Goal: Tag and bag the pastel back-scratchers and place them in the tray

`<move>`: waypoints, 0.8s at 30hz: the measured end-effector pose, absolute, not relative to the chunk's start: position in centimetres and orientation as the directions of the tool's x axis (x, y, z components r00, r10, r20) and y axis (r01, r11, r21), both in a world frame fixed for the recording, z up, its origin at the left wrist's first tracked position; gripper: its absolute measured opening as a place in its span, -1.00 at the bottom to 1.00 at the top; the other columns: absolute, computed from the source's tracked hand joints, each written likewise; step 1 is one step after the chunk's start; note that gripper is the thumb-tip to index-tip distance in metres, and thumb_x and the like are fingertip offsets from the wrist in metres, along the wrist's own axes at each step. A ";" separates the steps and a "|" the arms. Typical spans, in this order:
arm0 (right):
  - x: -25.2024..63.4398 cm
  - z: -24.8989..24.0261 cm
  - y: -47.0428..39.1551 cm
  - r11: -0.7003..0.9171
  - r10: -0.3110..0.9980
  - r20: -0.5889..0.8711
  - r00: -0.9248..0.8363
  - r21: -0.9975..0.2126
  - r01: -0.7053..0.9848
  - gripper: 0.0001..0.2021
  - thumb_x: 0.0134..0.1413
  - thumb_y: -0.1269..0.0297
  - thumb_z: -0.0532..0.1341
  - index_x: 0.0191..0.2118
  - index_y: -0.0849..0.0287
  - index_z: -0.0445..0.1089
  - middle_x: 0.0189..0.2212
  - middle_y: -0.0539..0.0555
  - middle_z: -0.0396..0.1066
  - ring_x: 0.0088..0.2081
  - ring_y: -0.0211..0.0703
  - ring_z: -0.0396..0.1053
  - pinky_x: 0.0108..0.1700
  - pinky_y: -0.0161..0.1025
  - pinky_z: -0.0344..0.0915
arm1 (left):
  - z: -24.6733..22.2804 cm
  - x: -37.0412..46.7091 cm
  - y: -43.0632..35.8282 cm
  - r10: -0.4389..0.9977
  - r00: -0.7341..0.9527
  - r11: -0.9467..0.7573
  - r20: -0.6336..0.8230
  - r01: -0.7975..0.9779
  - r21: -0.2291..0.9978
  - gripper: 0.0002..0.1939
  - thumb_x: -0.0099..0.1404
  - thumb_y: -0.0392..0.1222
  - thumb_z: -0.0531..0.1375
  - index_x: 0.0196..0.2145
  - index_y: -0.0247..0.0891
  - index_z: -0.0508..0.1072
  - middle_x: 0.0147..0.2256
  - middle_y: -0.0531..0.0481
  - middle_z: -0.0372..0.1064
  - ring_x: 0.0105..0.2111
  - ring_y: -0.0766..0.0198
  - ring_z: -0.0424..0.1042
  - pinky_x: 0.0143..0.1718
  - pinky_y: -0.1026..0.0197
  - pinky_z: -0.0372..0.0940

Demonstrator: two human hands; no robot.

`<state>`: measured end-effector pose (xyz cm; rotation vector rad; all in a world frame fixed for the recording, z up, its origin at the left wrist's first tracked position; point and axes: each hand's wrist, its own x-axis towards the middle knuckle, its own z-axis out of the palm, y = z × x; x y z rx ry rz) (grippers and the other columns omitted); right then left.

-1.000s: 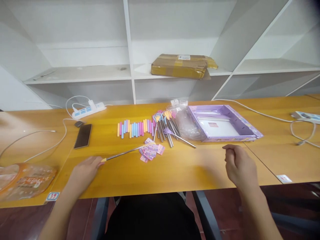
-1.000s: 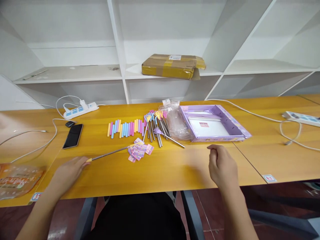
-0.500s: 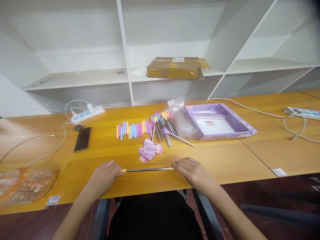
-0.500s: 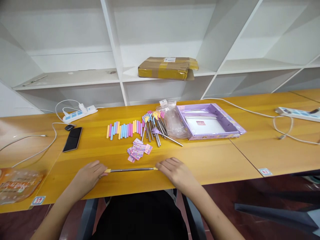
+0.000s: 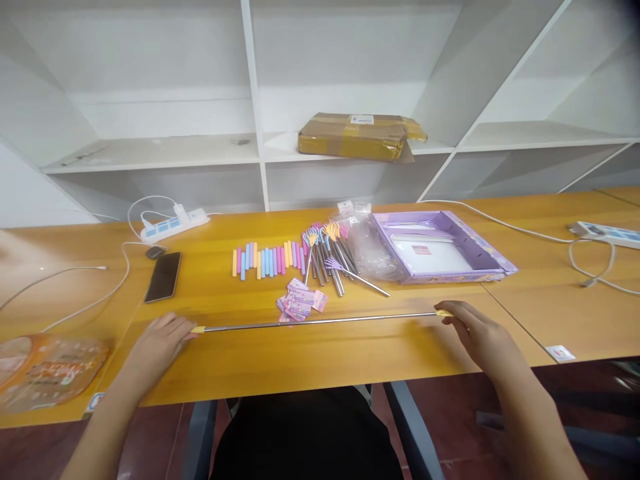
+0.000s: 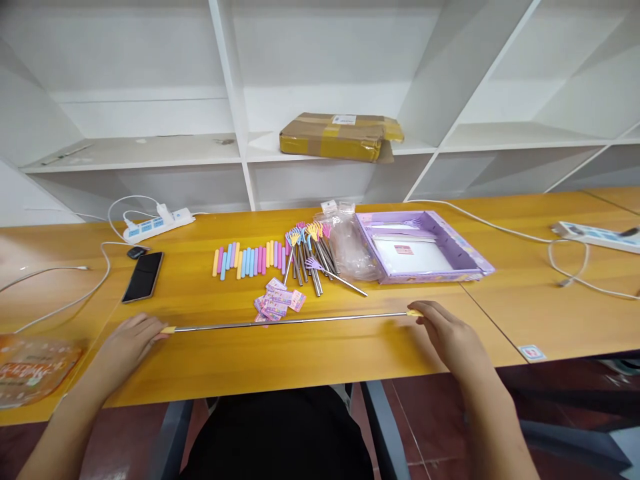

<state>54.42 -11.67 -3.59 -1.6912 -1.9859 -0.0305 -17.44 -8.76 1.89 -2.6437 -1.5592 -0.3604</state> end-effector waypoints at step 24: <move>50.2 -4.8 -10.7 0.055 0.949 0.314 -0.015 -0.118 0.992 -0.70 0.37 0.30 0.09 0.12 0.15 0.41 -0.07 0.26 0.61 -0.30 0.05 0.57 -0.34 -0.16 0.33 | 0.0 -13.6 -8.8 0.808 0.529 -0.579 0.261 0.795 0.180 -0.50 0.65 0.17 -0.01 -0.02 -0.11 0.66 -0.13 -0.04 0.68 -0.21 0.18 0.65 -0.20 0.24 0.46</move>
